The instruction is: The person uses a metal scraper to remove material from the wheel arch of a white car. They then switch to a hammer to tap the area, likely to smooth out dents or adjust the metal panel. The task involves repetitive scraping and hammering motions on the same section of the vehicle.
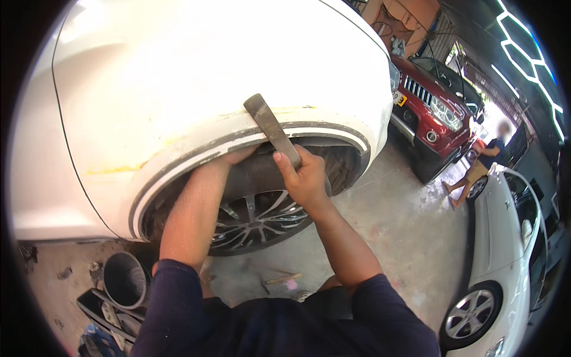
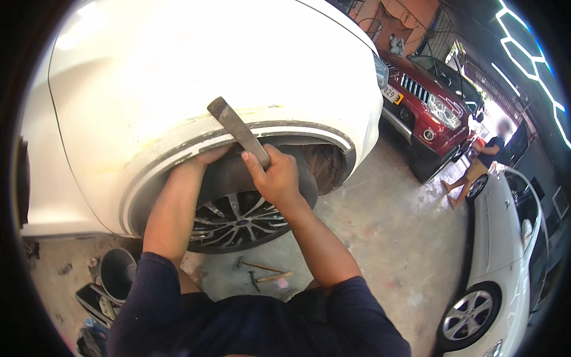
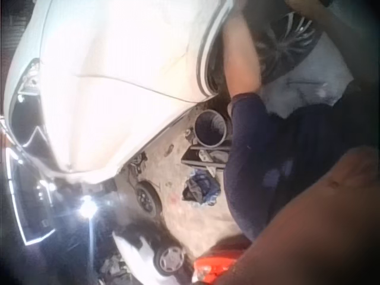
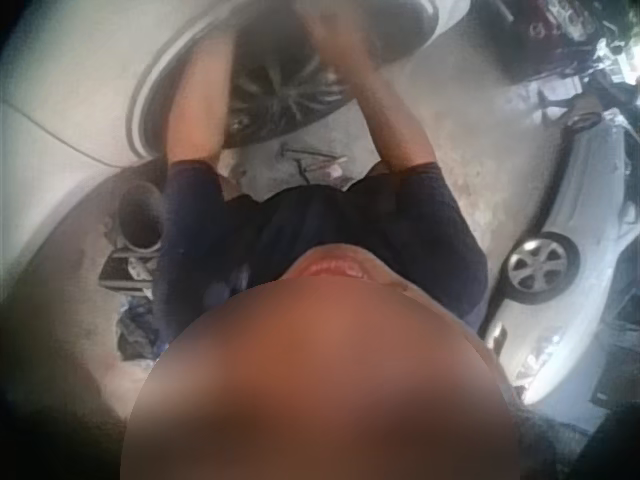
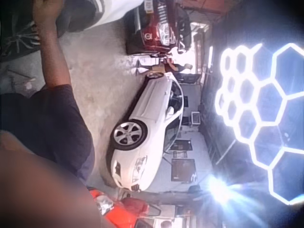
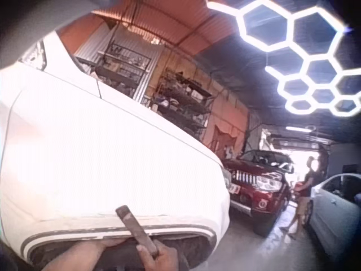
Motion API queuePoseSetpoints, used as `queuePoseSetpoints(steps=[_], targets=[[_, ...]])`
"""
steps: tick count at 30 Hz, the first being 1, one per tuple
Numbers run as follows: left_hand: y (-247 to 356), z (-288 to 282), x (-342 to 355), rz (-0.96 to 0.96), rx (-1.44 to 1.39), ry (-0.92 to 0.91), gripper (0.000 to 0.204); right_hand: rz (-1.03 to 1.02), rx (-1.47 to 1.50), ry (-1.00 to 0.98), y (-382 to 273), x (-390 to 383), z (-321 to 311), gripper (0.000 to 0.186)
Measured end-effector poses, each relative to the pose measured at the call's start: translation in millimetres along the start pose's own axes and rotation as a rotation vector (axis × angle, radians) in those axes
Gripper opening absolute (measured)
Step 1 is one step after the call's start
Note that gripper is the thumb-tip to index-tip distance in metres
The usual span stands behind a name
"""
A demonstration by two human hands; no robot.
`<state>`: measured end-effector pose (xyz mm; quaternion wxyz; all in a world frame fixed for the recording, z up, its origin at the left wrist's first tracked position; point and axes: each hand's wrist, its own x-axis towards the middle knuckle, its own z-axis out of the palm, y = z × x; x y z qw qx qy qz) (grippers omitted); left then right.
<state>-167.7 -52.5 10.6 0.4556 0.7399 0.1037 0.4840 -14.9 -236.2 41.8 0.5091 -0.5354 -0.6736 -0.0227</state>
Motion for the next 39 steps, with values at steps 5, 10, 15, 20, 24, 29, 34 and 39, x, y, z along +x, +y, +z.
queuePoseSetpoints(steps=[5,10,15,20,24,29,34,39], targets=[[5,2,-19,-0.092,-0.458,0.169,0.057,0.099,0.448,0.087,9,-26,-27,0.03],[6,-6,-17,0.033,-1.196,-0.163,0.064,0.141,0.379,0.171,18,-55,-36,0.03],[0,0,1,0.026,-1.279,-0.222,0.066,-0.092,0.34,0.202,1,-72,-30,0.023],[-9,10,15,-0.135,-1.225,-0.092,0.065,-0.597,0.04,0.278,-8,-48,-22,0.022],[-14,-3,16,-0.099,-0.587,-0.204,0.061,-0.325,-0.381,0.1,1,-20,0,0.022],[-31,-15,18,-0.157,-1.508,-0.313,0.059,-0.672,-0.104,0.392,-4,-26,11,0.018],[-45,-23,16,-0.21,-1.601,-0.344,0.062,-0.325,-0.31,0.177,3,-21,12,0.02],[-44,-29,13,-0.193,-1.583,-0.287,0.063,-0.387,-0.312,0.238,16,-27,20,0.022]])
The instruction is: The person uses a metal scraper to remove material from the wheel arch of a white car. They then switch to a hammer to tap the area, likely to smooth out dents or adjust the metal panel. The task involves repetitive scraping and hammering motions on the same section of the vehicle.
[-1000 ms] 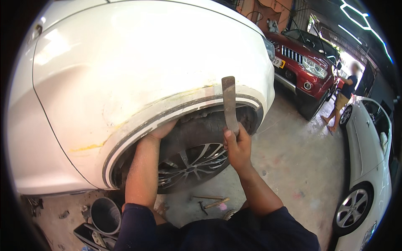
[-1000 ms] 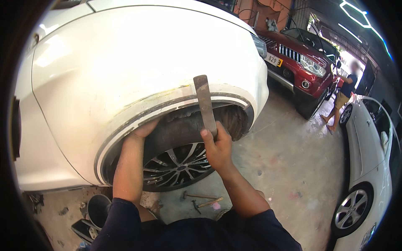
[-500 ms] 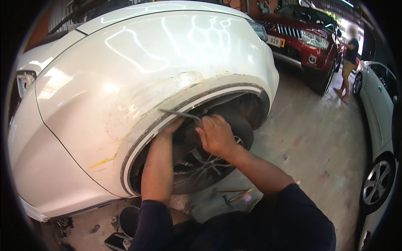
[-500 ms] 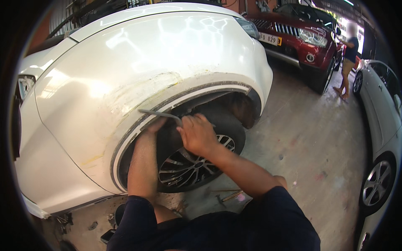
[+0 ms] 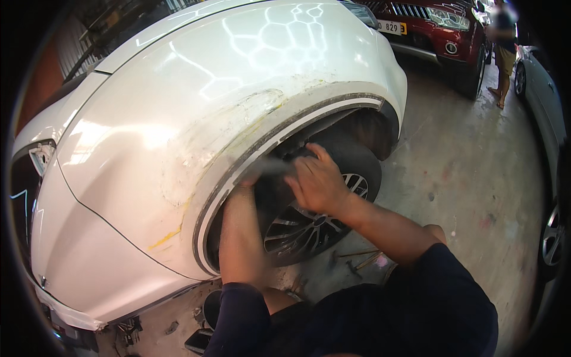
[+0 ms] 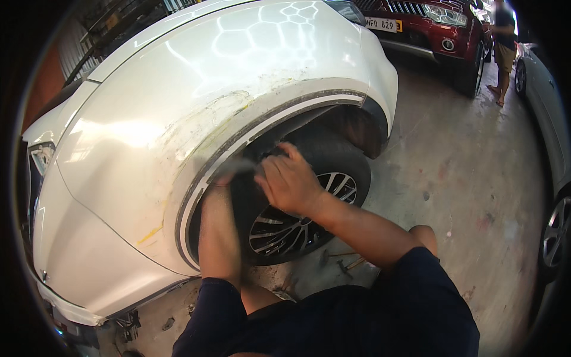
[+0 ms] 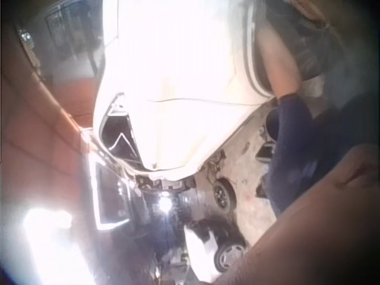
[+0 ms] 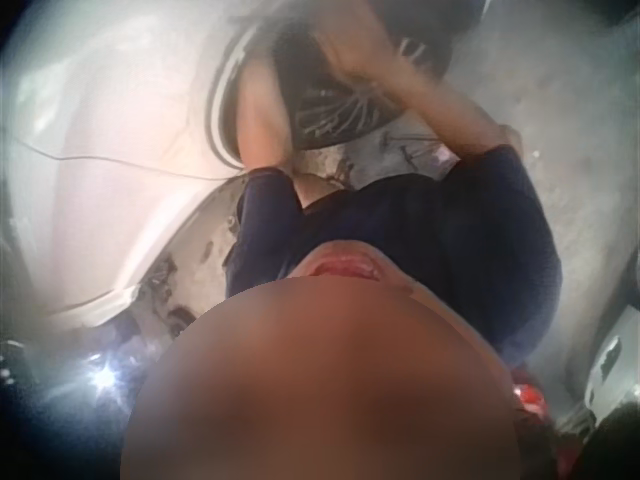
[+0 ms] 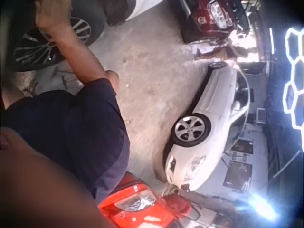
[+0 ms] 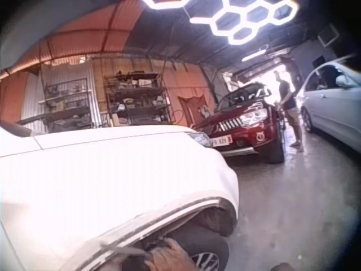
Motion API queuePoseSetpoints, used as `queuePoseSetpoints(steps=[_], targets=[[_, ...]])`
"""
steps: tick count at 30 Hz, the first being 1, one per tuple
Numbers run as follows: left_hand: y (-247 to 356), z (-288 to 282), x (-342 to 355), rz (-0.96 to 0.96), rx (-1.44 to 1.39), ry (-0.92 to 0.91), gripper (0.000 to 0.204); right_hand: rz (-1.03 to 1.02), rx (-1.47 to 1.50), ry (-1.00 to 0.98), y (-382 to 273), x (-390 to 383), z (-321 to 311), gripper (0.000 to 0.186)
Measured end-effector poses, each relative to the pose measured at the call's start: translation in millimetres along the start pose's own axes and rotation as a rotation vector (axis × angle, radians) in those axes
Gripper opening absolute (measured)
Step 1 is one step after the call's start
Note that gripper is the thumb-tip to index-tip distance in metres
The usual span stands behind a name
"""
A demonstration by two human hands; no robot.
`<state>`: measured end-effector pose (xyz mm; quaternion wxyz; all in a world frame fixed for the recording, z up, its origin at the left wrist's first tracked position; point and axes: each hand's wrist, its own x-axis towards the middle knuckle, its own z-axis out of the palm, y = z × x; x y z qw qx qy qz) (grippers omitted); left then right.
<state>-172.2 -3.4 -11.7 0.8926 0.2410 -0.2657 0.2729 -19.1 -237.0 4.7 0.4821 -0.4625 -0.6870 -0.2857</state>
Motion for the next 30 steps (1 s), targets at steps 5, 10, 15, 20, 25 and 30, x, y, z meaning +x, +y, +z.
queuePoseSetpoints(steps=[5,10,15,20,25,30], targets=[[-3,6,-2,0.047,0.118,-0.033,0.07,-0.086,0.103,0.155,-8,1,1,0.021],[-7,10,7,-0.073,-0.149,-0.051,0.062,0.065,0.026,-0.006,-8,2,1,0.021],[-12,20,4,-0.057,0.0,-0.084,0.06,-0.076,0.046,0.116,5,-7,12,0.019],[-13,43,-15,0.072,-0.235,0.098,0.063,0.086,0.103,-0.009,-2,-5,-2,0.019],[-17,60,-31,0.173,0.07,0.162,0.062,-0.15,0.387,0.106,-22,-11,-16,0.014],[-19,62,-35,0.165,-0.042,0.136,0.06,-0.025,0.125,-0.121,-17,-10,11,0.015]])
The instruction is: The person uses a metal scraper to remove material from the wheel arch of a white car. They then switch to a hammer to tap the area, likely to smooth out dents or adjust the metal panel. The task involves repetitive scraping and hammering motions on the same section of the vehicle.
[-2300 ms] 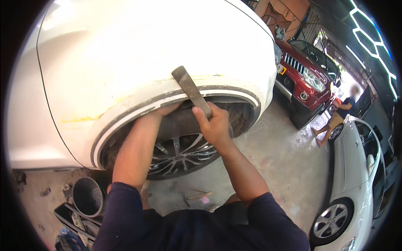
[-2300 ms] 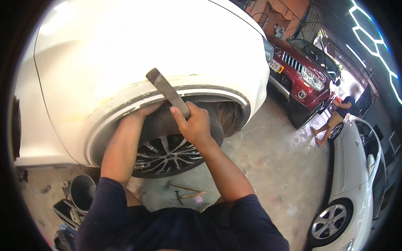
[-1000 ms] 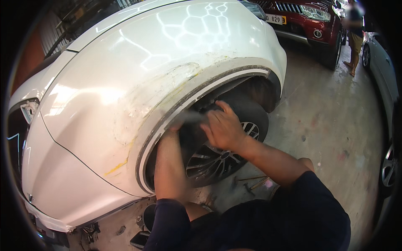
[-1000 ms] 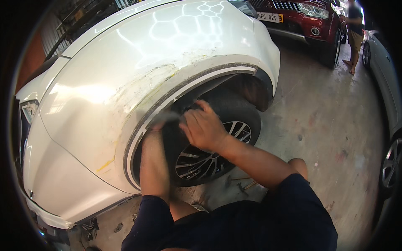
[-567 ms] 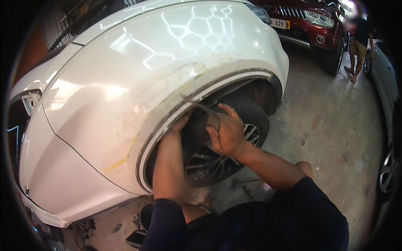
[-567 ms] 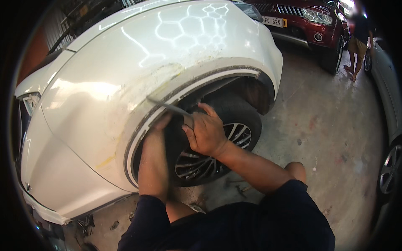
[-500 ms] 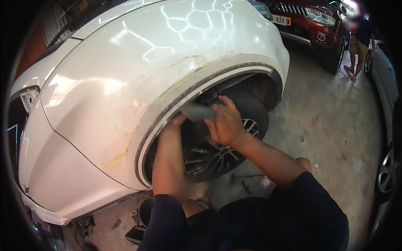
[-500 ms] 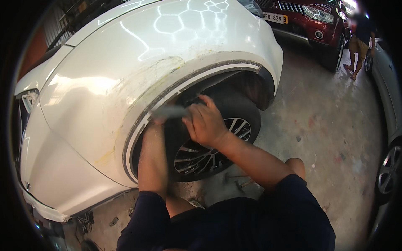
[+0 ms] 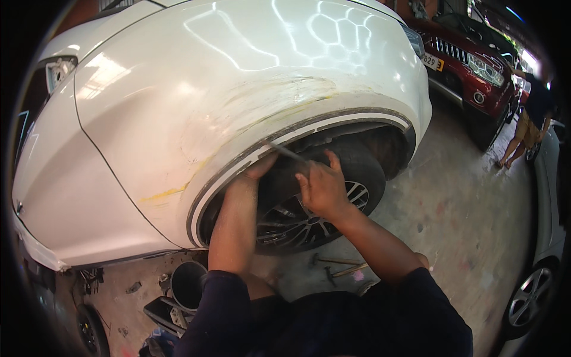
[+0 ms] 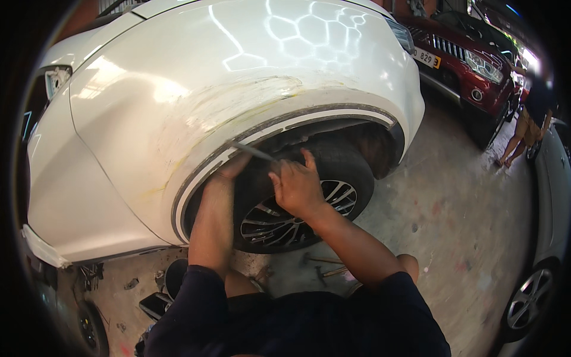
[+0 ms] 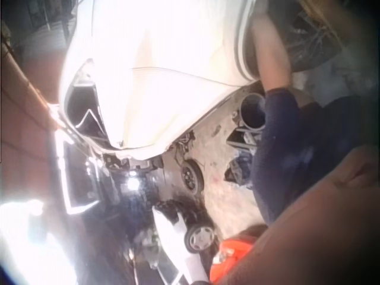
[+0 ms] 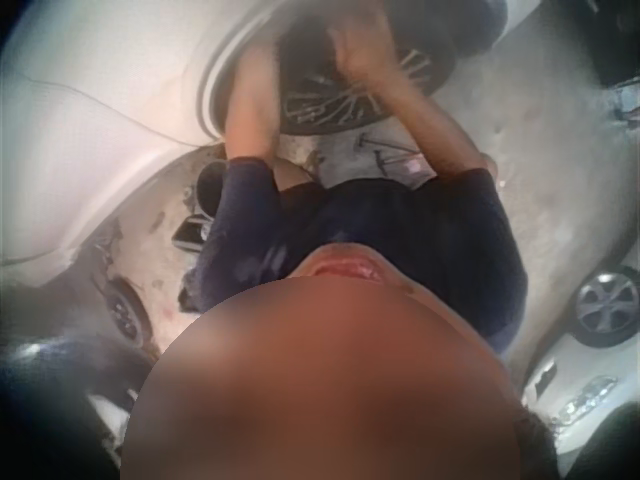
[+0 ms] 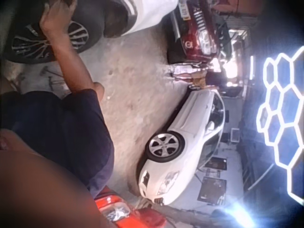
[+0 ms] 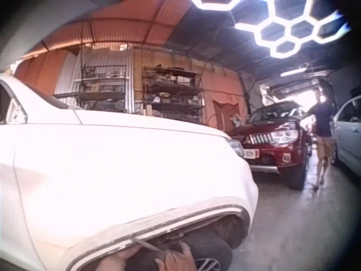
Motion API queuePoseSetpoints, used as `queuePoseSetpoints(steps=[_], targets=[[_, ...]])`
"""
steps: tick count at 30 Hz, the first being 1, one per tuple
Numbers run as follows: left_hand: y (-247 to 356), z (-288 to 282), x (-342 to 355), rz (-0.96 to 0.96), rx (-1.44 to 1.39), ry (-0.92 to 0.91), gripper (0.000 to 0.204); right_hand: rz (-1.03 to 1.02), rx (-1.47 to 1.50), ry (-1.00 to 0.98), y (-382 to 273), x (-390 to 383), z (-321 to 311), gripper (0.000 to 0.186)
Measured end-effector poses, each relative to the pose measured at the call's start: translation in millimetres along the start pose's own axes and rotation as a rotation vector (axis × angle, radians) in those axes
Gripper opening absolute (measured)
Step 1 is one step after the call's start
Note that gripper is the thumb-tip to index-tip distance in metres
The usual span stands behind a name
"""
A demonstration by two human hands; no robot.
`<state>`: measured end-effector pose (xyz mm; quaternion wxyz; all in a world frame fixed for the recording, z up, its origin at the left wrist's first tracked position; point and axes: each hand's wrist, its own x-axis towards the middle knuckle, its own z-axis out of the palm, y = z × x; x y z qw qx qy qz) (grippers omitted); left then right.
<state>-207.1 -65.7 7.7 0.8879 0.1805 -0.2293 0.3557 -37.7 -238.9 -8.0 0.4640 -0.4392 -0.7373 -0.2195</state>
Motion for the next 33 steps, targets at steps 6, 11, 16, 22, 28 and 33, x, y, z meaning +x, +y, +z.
queuePoseSetpoints(steps=[6,11,16,22,28,33], targets=[[5,-5,-7,0.082,0.267,-0.046,0.062,-0.149,-0.056,-0.008,1,3,7,0.021],[9,-18,-5,0.044,0.088,-0.169,0.061,-0.182,-0.015,0.106,-1,6,10,0.022],[8,-15,-10,-0.028,-0.123,-0.179,0.062,-0.055,-0.038,-0.085,-3,8,7,0.017],[1,3,-28,0.195,0.192,0.082,0.055,-0.338,0.217,0.126,-11,15,3,0.017],[5,-2,-35,0.192,0.075,-0.019,0.059,-0.216,0.013,-0.044,-9,14,14,0.019],[5,-7,-36,0.143,0.178,0.012,0.073,-0.184,-0.137,-0.182,-11,12,13,0.018]])
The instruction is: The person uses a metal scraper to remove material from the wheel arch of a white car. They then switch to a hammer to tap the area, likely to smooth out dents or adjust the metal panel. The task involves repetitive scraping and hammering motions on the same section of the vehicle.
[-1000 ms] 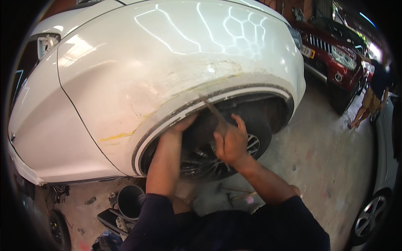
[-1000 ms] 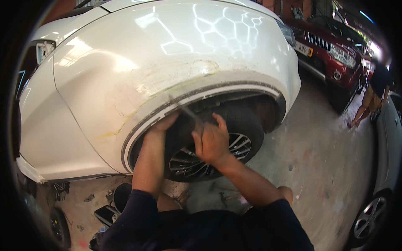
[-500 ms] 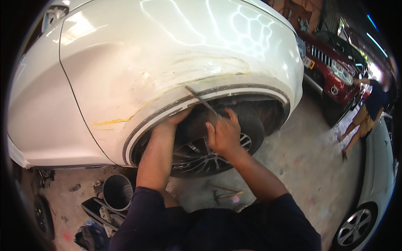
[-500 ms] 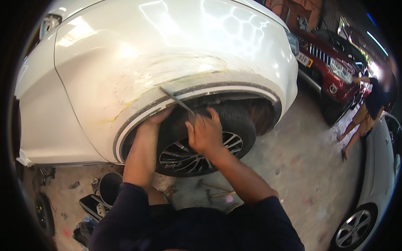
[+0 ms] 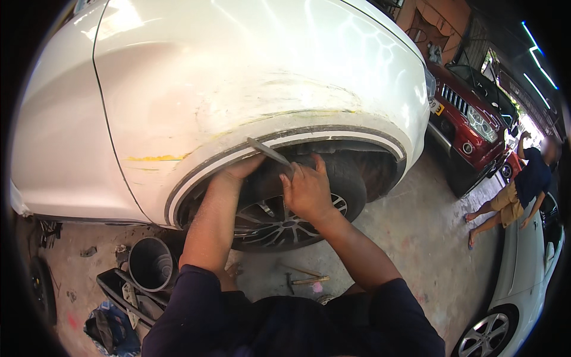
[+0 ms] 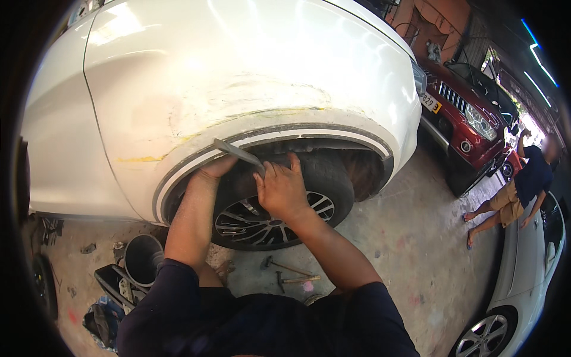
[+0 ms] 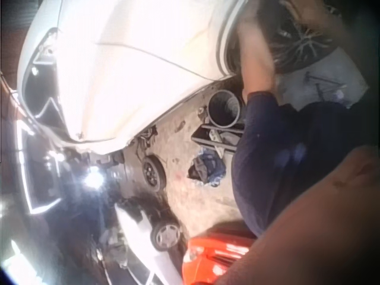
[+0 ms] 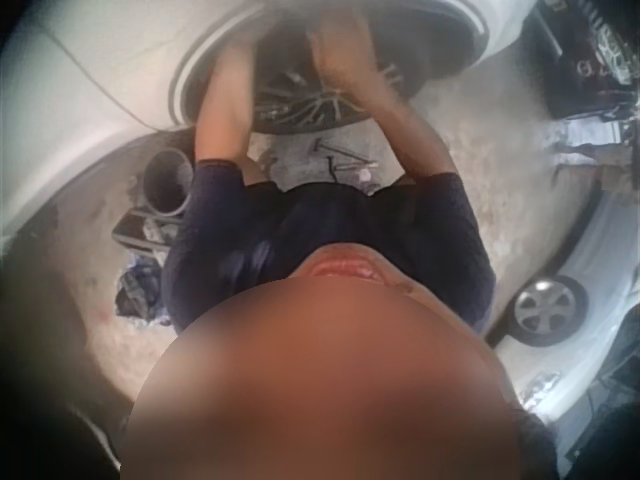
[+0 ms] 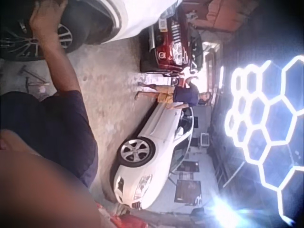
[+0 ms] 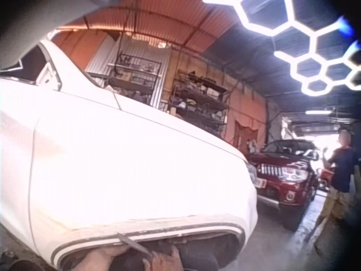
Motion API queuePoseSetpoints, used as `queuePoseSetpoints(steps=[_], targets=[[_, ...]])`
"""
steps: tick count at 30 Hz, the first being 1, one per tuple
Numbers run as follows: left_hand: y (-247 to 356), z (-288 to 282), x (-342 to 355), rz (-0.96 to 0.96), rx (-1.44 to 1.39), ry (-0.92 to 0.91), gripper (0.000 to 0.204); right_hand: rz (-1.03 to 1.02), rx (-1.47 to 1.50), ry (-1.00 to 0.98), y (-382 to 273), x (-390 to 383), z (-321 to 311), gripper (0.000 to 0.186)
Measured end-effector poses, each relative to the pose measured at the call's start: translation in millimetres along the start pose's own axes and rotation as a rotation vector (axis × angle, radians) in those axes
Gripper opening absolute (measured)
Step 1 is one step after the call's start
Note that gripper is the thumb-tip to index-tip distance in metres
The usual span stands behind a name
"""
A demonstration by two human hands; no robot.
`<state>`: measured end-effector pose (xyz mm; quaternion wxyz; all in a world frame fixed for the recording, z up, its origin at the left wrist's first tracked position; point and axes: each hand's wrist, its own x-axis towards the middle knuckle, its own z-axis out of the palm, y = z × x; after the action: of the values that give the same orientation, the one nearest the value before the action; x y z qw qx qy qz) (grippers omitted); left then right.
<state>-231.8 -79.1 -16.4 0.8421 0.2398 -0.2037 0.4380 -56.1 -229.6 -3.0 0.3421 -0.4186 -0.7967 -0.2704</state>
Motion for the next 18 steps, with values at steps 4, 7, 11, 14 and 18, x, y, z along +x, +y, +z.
queuePoseSetpoints(steps=[4,7,11,14,18], targets=[[1,-2,3,-0.034,-0.09,-0.161,0.076,-0.086,0.144,0.03,-4,3,-2,0.021],[-3,-6,10,-0.045,-0.233,0.122,0.072,-0.022,0.049,0.025,-3,8,-1,0.024],[-13,-3,21,-0.026,0.036,0.008,0.069,-0.057,0.107,0.091,8,7,-3,0.026],[-21,8,33,-0.086,-0.234,0.16,0.072,-0.005,-0.012,0.064,17,3,-8,0.025],[-33,29,38,-0.046,0.134,0.143,0.077,-0.046,0.075,0.164,19,-3,-12,0.021]])
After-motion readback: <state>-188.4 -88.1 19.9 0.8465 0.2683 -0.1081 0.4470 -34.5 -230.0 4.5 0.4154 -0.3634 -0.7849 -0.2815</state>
